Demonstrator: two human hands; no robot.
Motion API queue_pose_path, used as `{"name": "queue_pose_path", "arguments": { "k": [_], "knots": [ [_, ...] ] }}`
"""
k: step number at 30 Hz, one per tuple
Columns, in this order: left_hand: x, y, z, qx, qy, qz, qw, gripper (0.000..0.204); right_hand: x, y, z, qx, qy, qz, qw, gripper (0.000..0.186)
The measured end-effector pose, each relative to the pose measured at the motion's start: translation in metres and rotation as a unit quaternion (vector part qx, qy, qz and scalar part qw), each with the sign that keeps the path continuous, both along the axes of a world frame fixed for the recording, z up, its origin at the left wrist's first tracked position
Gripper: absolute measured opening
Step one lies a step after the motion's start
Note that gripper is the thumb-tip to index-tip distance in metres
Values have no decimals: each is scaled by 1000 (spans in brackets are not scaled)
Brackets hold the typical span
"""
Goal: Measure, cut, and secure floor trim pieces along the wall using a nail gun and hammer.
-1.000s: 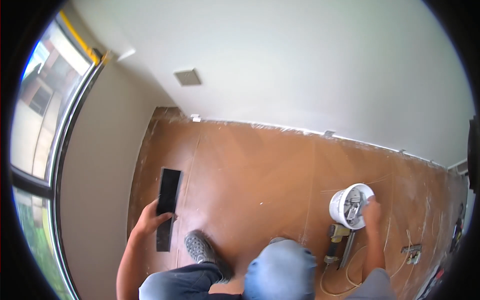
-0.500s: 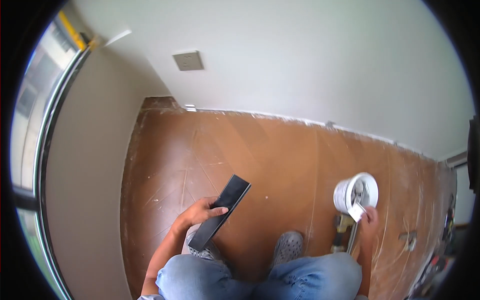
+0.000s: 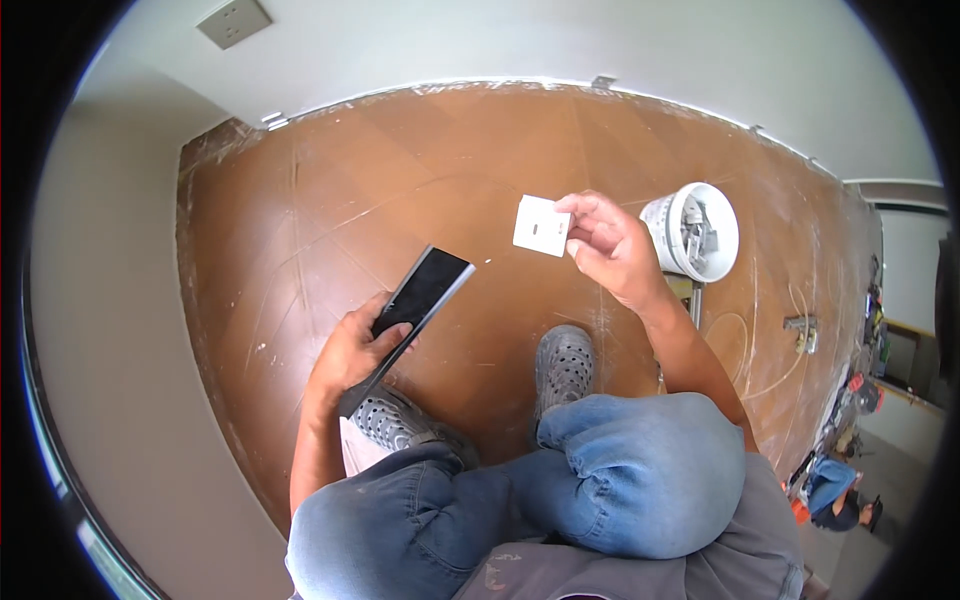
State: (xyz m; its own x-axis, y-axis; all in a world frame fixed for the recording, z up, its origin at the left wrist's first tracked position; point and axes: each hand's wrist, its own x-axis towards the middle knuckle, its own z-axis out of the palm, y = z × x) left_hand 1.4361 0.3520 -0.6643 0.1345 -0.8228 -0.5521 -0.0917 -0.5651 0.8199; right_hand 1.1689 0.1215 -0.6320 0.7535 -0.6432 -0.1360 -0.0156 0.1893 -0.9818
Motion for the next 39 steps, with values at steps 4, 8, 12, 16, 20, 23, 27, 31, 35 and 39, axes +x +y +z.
{"name": "queue_pose_path", "arguments": {
  "k": [4,8,12,16,20,23,27,31,35,39],
  "knots": [
    [-4,3,-2,8,-44,-42,998,24,9,2,-17,-4,-22,2,1000,30],
    [-10,-6,-10,3,-32,-58,998,24,2,-3,-29,9,53,-36,998,19],
    [-15,-17,-19,21,-16,-72,997,26,-8,-1,-43,106,74,-103,986,9],
    [-15,-24,-19,42,-81,-116,989,21,-8,6,-60,144,30,-163,976,9],
    [-17,-31,-18,22,-78,-114,990,27,-2,16,-72,161,37,-156,974,12],
    [-20,-33,-19,-10,-78,-111,991,25,6,30,-80,159,29,-122,979,15],
    [-19,-35,-18,0,-100,-122,987,24,18,48,-90,121,-13,-91,988,27],
    [-19,-37,-17,21,-76,-92,993,27,21,57,-89,109,18,-39,993,29],
    [-18,-38,-17,18,-83,-77,993,25,20,57,-80,97,52,15,994,25],
    [-16,-38,-19,12,-84,-92,992,30,23,56,-72,84,7,11,996,24]
  ]
}}
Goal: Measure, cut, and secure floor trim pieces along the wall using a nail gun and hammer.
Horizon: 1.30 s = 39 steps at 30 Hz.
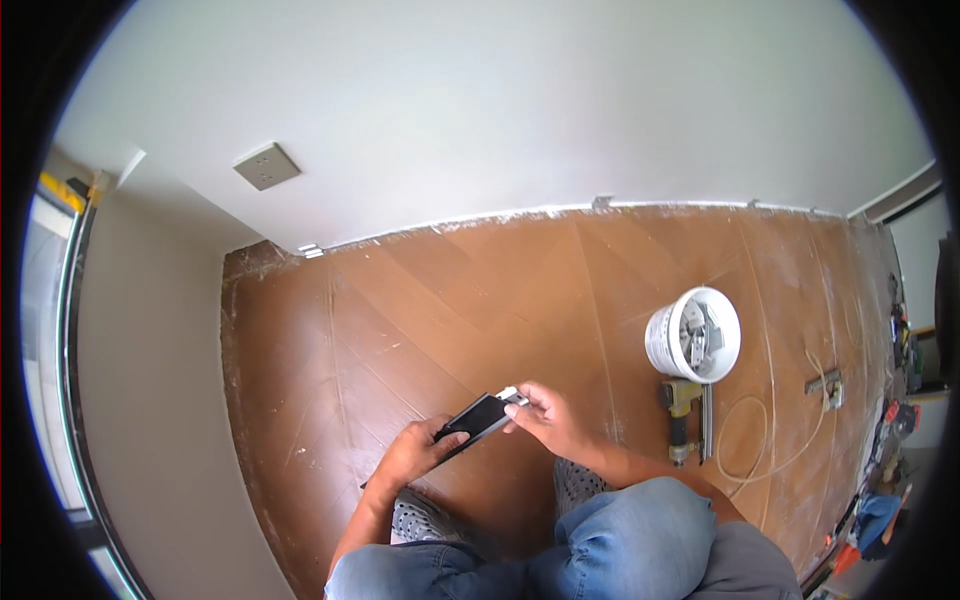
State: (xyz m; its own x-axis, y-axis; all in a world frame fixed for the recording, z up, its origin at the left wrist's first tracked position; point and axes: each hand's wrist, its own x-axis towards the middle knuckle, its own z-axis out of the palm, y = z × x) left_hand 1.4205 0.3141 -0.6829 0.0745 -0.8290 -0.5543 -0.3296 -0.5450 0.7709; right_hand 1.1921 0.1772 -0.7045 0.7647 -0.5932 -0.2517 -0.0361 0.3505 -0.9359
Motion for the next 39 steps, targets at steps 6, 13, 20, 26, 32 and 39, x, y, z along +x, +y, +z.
{"name": "queue_pose_path", "arguments": {
  "k": [6,13,20,26,32,39],
  "knots": [
    [1,-3,14,-12,-48,-19,999,36,15,-2,13,-49,70,4,996,29],
    [-3,-3,17,-73,-121,-38,989,33,15,-5,11,-49,76,-29,996,26],
    [-17,2,12,-32,-68,22,997,32,16,-2,9,-67,94,-23,993,26],
    [-7,-3,12,19,9,12,1000,35,24,-15,21,-107,168,19,980,21],
    [-10,-7,5,-30,31,76,996,32,25,-1,14,3,36,-53,998,30],
    [-19,-24,34,-81,-40,76,993,32,30,0,32,-64,52,-32,996,33]
  ]
}}
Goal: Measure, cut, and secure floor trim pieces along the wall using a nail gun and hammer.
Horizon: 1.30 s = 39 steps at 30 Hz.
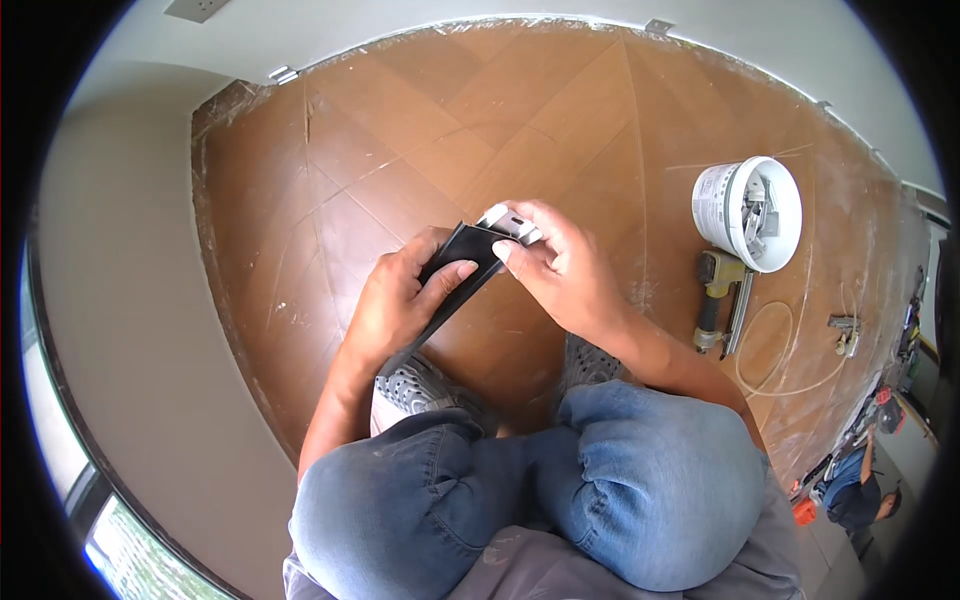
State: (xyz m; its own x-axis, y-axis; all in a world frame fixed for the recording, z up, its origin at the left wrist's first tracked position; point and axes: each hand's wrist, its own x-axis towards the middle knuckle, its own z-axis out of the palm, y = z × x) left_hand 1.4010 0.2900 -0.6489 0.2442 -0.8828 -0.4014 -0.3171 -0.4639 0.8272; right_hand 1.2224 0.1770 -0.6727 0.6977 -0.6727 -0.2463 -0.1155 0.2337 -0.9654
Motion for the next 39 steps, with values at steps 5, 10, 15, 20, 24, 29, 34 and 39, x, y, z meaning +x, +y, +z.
{"name": "queue_pose_path", "arguments": {
  "k": [5,10,15,20,24,29,34,39],
  "knots": [
    [-8,4,7,-16,-43,5,999,30,-5,2,11,-70,13,16,997,37],
    [-12,7,3,-32,-37,8,999,30,-6,-2,14,-143,-5,15,990,42],
    [-13,11,0,-59,-41,9,997,31,-6,-6,16,-221,-34,29,974,46],
    [-14,18,-4,-81,-26,18,996,30,-10,-7,21,-158,-15,73,985,49],
    [-12,18,-5,-99,-69,14,993,32,-8,-8,23,-189,-4,78,979,48],
    [-12,20,-1,-88,-93,16,992,33,-3,-5,23,-137,-14,49,989,46],
    [-13,22,-7,-112,-70,32,991,34,-5,-5,22,-130,-22,49,990,46],
    [-9,24,-12,-132,-23,39,990,34,-8,-5,22,-85,-42,59,994,46]
  ]
}}
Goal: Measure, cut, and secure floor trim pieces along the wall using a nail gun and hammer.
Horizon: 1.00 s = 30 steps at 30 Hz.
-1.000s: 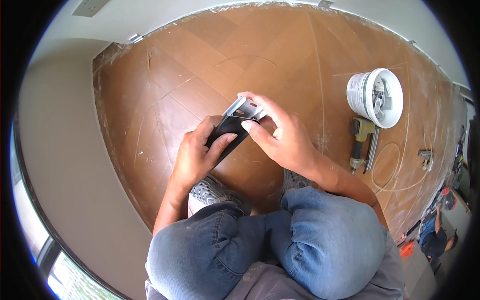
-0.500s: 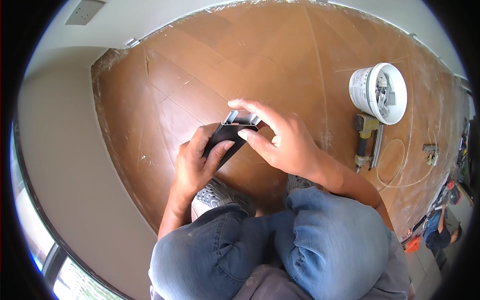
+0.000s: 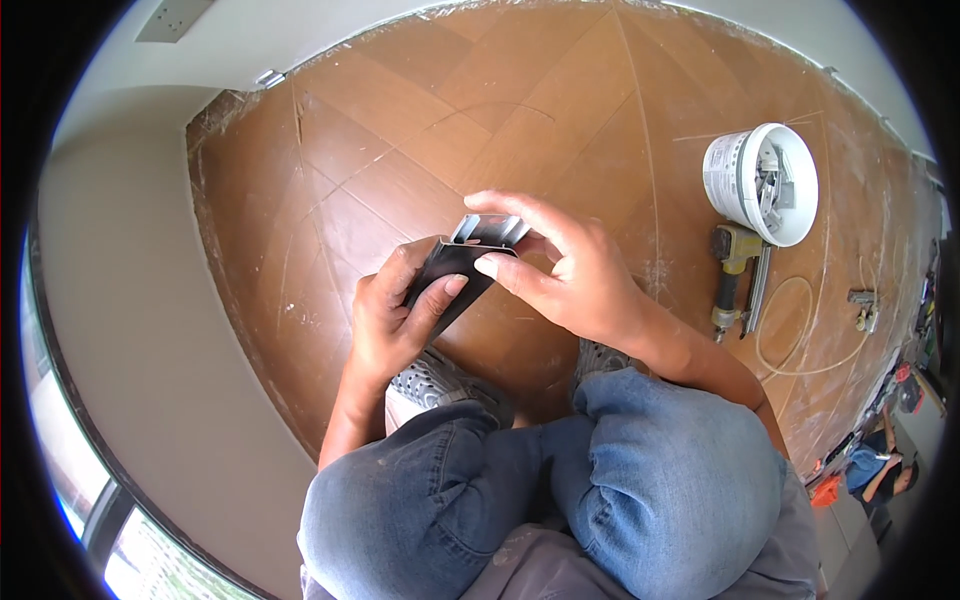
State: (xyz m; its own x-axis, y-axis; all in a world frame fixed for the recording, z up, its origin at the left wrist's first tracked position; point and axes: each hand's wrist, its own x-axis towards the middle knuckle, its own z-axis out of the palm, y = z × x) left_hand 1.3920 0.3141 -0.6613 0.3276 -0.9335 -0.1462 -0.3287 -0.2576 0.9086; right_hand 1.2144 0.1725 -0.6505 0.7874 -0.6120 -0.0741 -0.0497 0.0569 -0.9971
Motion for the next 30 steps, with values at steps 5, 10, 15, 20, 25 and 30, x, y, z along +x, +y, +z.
{"name": "queue_pose_path", "arguments": {
  "k": [5,10,15,20,25,30],
  "knots": [
    [4,0,3,-4,53,-7,999,34,-3,3,-2,57,-25,19,998,34],
    [5,1,7,-9,102,-22,994,34,-1,2,-4,-17,-34,-25,999,25],
    [3,1,5,-2,183,16,983,33,-6,1,2,20,35,-24,999,27],
    [4,3,4,5,130,17,991,33,-5,2,1,64,-5,-15,998,28],
    [1,2,1,10,71,0,997,34,-5,3,2,33,-10,-30,999,28],
    [-4,0,4,-7,9,6,1000,37,-5,1,8,-8,65,-44,997,27]
  ]
}}
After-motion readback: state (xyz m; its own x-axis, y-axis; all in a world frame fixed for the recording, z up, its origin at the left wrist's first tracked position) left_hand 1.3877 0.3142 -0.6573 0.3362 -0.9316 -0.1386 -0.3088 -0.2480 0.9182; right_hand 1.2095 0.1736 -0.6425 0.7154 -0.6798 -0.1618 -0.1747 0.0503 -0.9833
